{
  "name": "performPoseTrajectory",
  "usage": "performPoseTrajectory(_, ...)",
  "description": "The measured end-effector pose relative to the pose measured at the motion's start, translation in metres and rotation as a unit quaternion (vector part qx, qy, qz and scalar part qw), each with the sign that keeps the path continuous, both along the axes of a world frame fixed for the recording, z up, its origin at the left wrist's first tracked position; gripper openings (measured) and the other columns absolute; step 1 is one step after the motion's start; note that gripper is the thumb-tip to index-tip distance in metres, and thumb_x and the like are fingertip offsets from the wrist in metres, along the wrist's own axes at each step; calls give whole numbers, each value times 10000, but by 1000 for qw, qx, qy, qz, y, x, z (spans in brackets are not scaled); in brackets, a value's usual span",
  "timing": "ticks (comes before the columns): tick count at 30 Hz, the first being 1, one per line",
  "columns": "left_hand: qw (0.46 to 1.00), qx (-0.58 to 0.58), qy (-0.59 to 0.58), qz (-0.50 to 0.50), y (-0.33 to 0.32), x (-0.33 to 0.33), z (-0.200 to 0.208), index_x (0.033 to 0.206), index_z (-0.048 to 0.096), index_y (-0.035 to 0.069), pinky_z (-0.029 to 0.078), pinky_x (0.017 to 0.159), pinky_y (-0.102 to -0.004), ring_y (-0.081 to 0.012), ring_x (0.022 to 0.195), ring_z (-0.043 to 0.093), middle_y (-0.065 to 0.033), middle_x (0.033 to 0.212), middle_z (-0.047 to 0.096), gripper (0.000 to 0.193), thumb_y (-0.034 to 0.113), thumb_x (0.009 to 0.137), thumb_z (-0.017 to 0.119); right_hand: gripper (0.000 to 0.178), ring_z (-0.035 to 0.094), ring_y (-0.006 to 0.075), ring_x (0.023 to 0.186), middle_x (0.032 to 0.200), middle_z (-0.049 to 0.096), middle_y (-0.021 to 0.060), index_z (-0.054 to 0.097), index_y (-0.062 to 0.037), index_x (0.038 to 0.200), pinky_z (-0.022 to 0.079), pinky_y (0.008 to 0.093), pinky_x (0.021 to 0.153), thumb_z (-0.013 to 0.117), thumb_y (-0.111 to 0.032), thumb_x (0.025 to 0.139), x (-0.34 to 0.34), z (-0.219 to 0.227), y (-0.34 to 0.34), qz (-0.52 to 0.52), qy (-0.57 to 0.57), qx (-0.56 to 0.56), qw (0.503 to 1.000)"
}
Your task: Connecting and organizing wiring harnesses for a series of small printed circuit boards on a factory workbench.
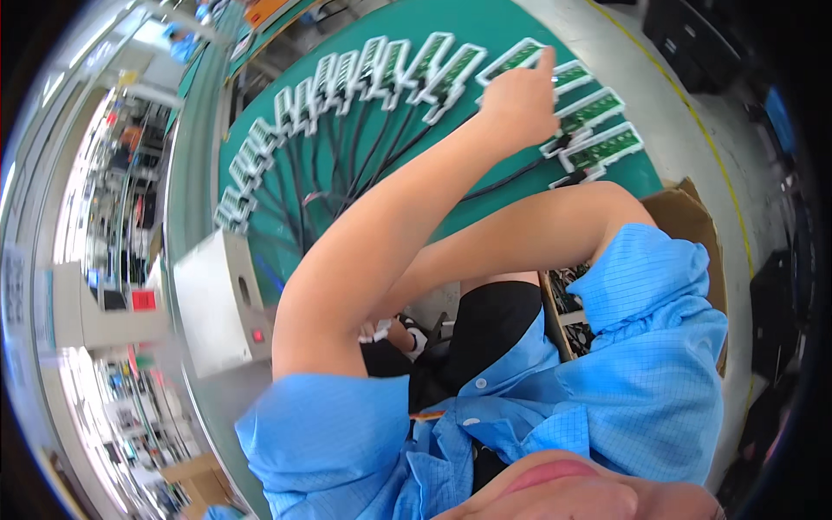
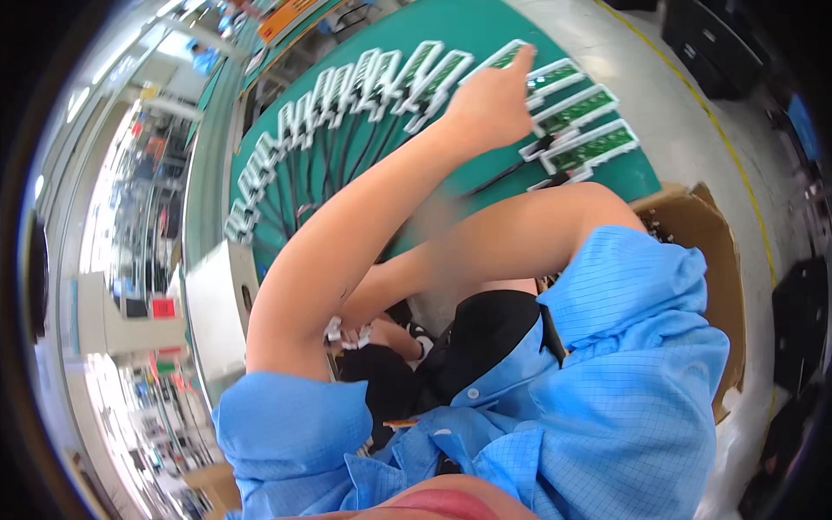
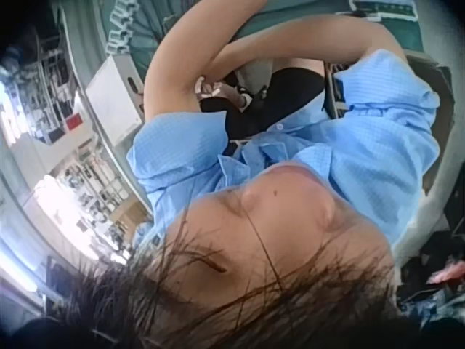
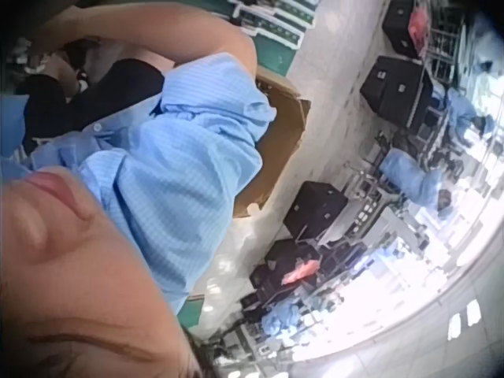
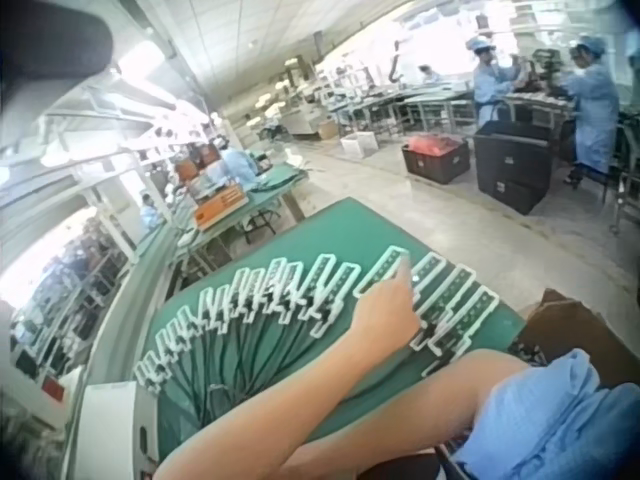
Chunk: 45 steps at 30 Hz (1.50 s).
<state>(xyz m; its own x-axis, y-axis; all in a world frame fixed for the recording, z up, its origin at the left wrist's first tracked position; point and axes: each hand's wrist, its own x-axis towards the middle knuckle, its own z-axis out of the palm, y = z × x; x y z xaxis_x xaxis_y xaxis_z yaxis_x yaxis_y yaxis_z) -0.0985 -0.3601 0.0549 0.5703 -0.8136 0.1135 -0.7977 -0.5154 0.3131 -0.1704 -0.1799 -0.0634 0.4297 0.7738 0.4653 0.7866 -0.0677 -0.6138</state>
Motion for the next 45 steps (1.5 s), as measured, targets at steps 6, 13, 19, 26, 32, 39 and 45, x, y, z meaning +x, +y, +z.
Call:
performPoseTrajectory(6,986,76,-119,-90,-23,51,-53,1099,713,127,523,851,-495,-310,1081,620,-114,1165,652,499,537,843,589,242,655,305,957,1012,692,154,690,-49,1061,505,413,820,673,-90,823,-5,15,-29,45,29,-54,997)
performPoseTrajectory(13,996,-46,-54,61,225,-19,51,979,743,86,541,768,-410,-265,906,680,-117,978,709,392,435,841,631,79,590,174,713,768,634,104,628,32,926,461,315,669,622,-47,917,-1,45,-36,-7,88,44,995)
performPoseTrajectory(19,950,-145,76,265,401,-134,44,969,750,64,542,722,-361,-242,834,709,-101,877,739,375,402,806,737,183,447,78,624,675,508,25,572,40,866,354,261,565,555,-94,989,-13,55,-25,-6,103,25,994)
performPoseTrajectory(26,952,-186,57,237,355,-130,-38,931,752,65,522,706,-371,-274,809,693,-117,831,724,420,452,769,744,176,547,108,723,800,620,94,593,66,946,436,264,662,527,-82,1016,5,33,-45,-25,136,48,989)
performPoseTrajectory(32,923,-232,55,301,348,-148,-33,838,762,103,530,670,-379,-286,768,689,-80,758,714,331,402,698,736,258,579,170,756,888,628,90,600,48,946,462,293,695,542,-191,1026,12,34,-41,-39,36,107,993)
performPoseTrajectory(39,897,-227,45,378,360,-166,-39,757,783,154,533,640,-372,-253,752,698,-42,705,709,263,397,657,765,499,535,222,564,648,589,118,610,42,761,460,347,594,588,-401,990,3,63,-31,-32,93,177,979)
performPoseTrajectory(45,884,-356,32,300,364,-177,-31,1003,740,76,537,726,-375,-255,846,701,-103,864,725,451,415,712,795,456,598,150,950,1076,657,77,606,27,1233,473,258,869,569,-365,1001,47,0,-84,-96,300,78,946)
